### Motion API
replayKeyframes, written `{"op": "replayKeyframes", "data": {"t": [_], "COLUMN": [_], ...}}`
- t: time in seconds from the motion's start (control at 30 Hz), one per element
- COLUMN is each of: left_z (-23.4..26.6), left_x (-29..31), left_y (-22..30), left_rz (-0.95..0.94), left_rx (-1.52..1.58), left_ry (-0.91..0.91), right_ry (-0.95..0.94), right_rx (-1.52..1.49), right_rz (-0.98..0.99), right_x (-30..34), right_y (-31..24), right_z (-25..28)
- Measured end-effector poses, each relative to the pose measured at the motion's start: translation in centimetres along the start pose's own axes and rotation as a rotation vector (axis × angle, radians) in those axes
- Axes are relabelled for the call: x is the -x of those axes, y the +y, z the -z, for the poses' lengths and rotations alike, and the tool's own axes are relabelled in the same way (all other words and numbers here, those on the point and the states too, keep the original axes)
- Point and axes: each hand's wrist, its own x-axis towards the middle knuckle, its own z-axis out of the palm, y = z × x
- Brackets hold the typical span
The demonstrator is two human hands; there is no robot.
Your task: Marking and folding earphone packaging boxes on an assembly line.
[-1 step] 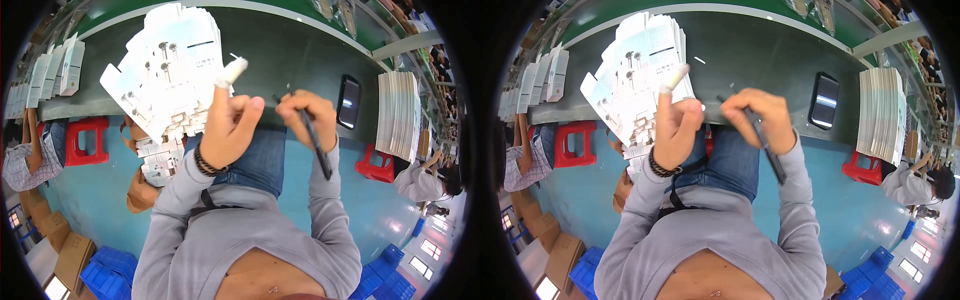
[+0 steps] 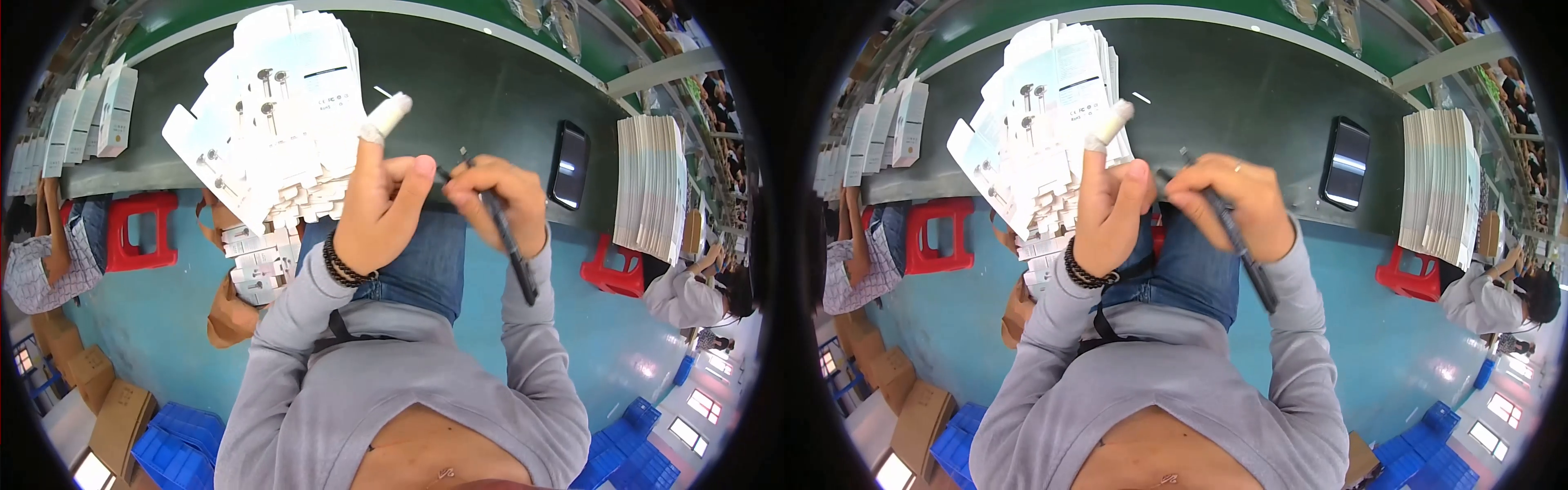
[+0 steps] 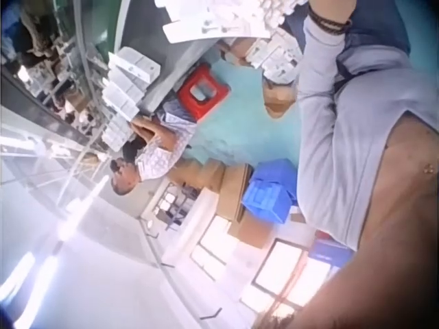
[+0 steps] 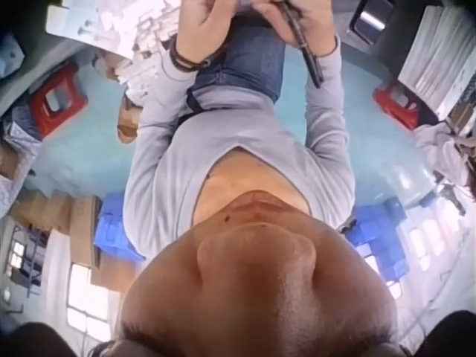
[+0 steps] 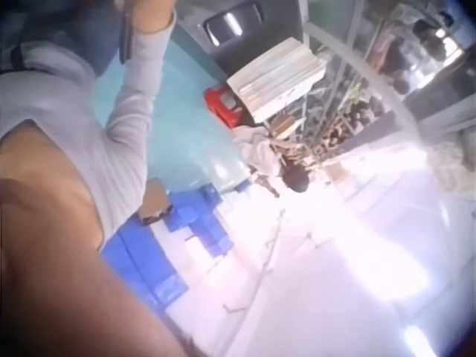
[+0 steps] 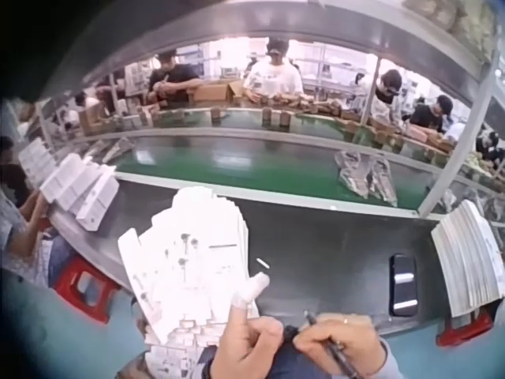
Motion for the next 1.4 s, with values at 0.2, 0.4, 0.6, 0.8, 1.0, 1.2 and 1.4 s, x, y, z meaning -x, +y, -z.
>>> {"op": "replayKeyframes", "data": {"t": [0.2, 0.4, 0.6, 0.8, 1.0, 1.2, 1.4], "left_z": [-0.8, -0.2, -0.7, -1.4, -0.8, -0.3, -2.4], "left_x": [0.8, 0.7, 0.7, 1.0, 2.0, 1.6, 1.8], "left_y": [-0.4, 0.2, 0.2, -0.1, -0.1, 0.1, 0.7], "left_rz": [-0.008, -0.009, -0.036, -0.018, -0.085, -0.242, -0.231], "left_rx": [-0.007, -0.028, 0.006, -0.008, -0.178, -0.101, 0.008], "left_ry": [0.01, 0.153, 0.157, 0.14, -0.043, -0.273, -0.153], "right_ry": [-0.041, 0.184, 0.194, 0.188, 0.232, -0.092, 0.057], "right_rx": [0.009, -0.413, -0.494, -0.442, -0.38, -0.46, -0.482], "right_rz": [-0.059, -0.093, -0.201, -0.279, -0.264, -0.313, -0.186], "right_x": [1.6, 2.7, 3.3, 3.7, 3.8, 3.8, 4.5], "right_y": [-1.3, -1.2, -2.1, -1.6, -1.3, -1.1, -1.1], "right_z": [-1.3, -1.7, -2.9, -2.9, -3.1, -2.2, -4.5]}}
